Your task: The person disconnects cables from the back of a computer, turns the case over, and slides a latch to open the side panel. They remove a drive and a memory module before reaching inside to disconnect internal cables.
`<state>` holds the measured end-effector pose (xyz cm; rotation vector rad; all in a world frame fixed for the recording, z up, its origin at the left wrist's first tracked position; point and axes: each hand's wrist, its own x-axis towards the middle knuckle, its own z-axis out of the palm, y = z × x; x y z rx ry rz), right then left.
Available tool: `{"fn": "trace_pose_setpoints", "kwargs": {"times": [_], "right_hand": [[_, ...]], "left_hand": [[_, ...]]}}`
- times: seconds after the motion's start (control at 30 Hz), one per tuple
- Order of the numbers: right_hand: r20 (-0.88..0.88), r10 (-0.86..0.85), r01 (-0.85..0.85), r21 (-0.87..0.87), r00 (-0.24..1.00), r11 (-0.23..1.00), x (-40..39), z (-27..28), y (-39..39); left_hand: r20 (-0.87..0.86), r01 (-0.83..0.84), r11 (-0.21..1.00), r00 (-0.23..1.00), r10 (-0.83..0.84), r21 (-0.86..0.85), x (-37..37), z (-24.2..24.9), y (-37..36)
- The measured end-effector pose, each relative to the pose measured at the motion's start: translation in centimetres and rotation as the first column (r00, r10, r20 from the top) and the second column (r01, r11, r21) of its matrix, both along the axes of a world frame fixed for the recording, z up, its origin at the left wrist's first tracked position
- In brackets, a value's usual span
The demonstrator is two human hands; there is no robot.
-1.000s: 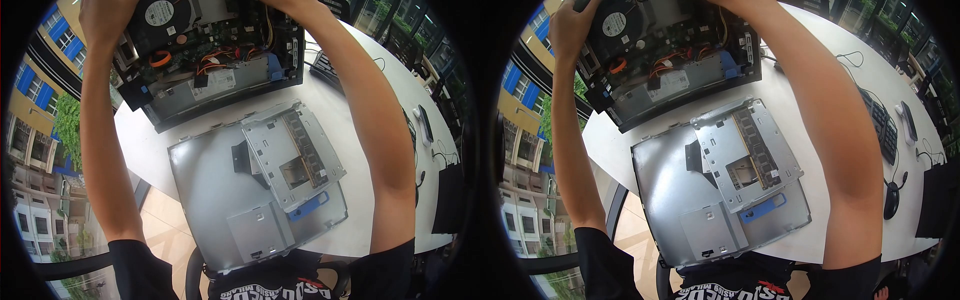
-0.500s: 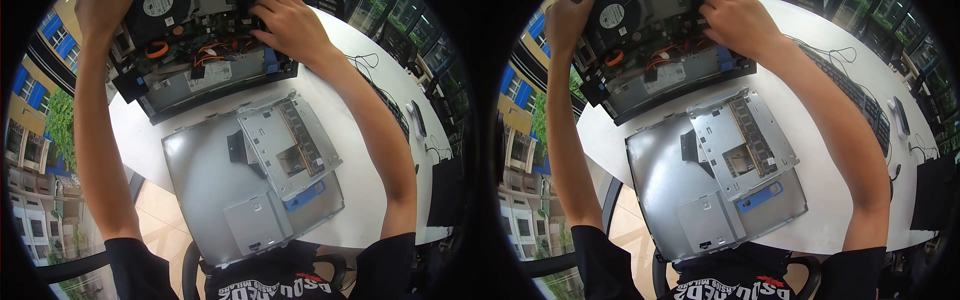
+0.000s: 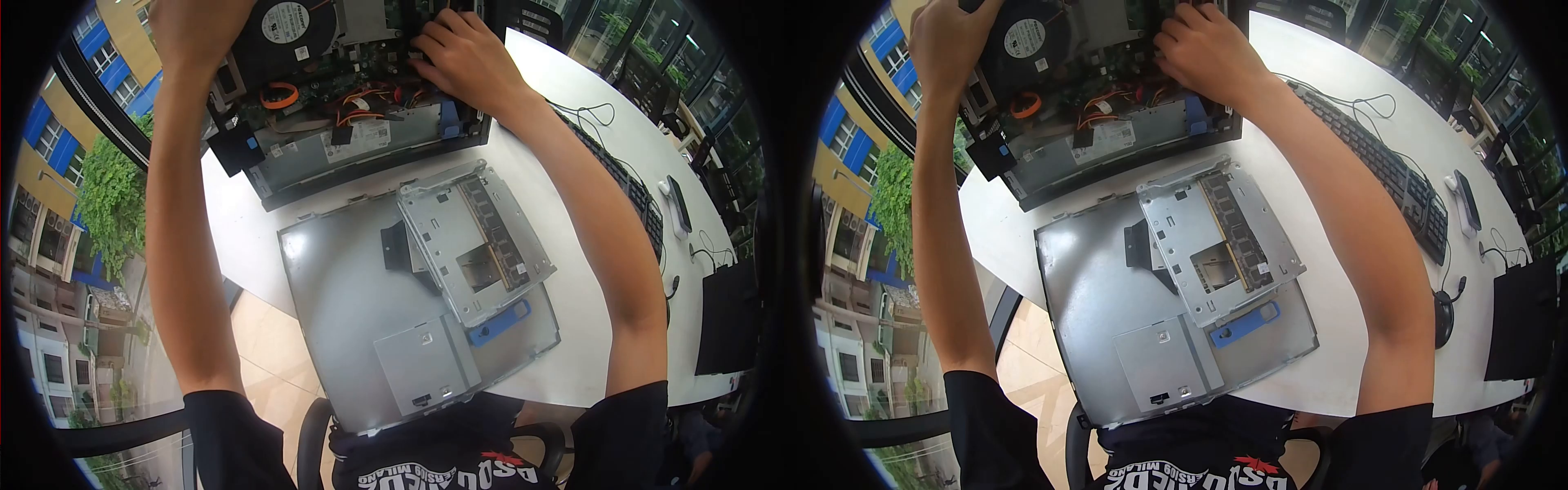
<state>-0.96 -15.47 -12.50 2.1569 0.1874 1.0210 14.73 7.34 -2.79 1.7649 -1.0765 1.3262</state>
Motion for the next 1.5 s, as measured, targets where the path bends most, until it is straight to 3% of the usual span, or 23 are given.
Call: {"fn": "trace_pose_setpoints", "kwargs": {"times": [0.17,0.37,0.6,0.7,0.8,0.9,1.0,1.17,1.3,1.4,1.5], "right_hand": [[-0.05,-0.072,0.074,0.038,0.996,0.997,0.4,-0.8,-0.5],[-0.122,-0.088,0.101,0.101,0.989,0.99,0.1,0.1,0.0],[-0.106,-0.162,0.176,0.148,0.981,0.973,0.1,-0.2,0.1],[-0.118,-0.059,0.082,0.204,0.991,0.976,-0.3,0.2,0.3],[-0.015,0.015,-0.011,0.197,1.0,0.98,-0.9,-0.4,0.9],[-0.083,-0.071,0.099,0.399,0.994,0.912,-2.3,-1.1,3.6],[-0.135,-0.01,0.076,0.495,0.991,0.866,-3.2,-2.3,4.7],[-0.119,0.003,0.052,0.458,0.993,0.887,-3.4,-3.3,4.7],[-0.164,0.001,0.082,0.494,0.986,0.866,-4.0,-3.0,5.5],[-0.171,0.046,0.032,0.43,0.984,0.902,-4.0,-3.8,4.8],[-0.155,0.052,0.032,0.49,0.987,0.871,-4.1,-3.3,5.4]], "left_hand": [[0.068,-0.048,0.998,0.996,0.05,-0.027,0.7,-0.2,-0.3],[-0.038,-0.007,1.0,0.999,0.007,-0.004,-0.6,0.2,0.0],[-0.013,0.001,1.0,1.0,-0.002,-0.016,-0.4,0.1,0.1],[-0.038,-0.002,1.0,0.999,0.001,-0.005,-0.7,0.1,0.1],[-0.021,-0.02,1.0,1.0,0.02,-0.012,-0.3,0.1,0.0],[0.008,-0.018,1.0,1.0,0.018,-0.022,0.1,0.0,0.0],[0.012,-0.021,1.0,1.0,0.021,-0.012,0.2,0.0,0.0],[-0.037,-0.022,1.0,0.999,0.023,0.007,-0.4,0.2,0.0],[0.034,-0.015,1.0,0.999,0.016,-0.024,0.5,-0.1,-0.2],[0.02,-0.018,1.0,1.0,0.018,-0.025,0.4,-0.1,-0.2],[0.009,-0.016,1.0,1.0,0.016,-0.014,0.4,0.1,-0.2]]}}
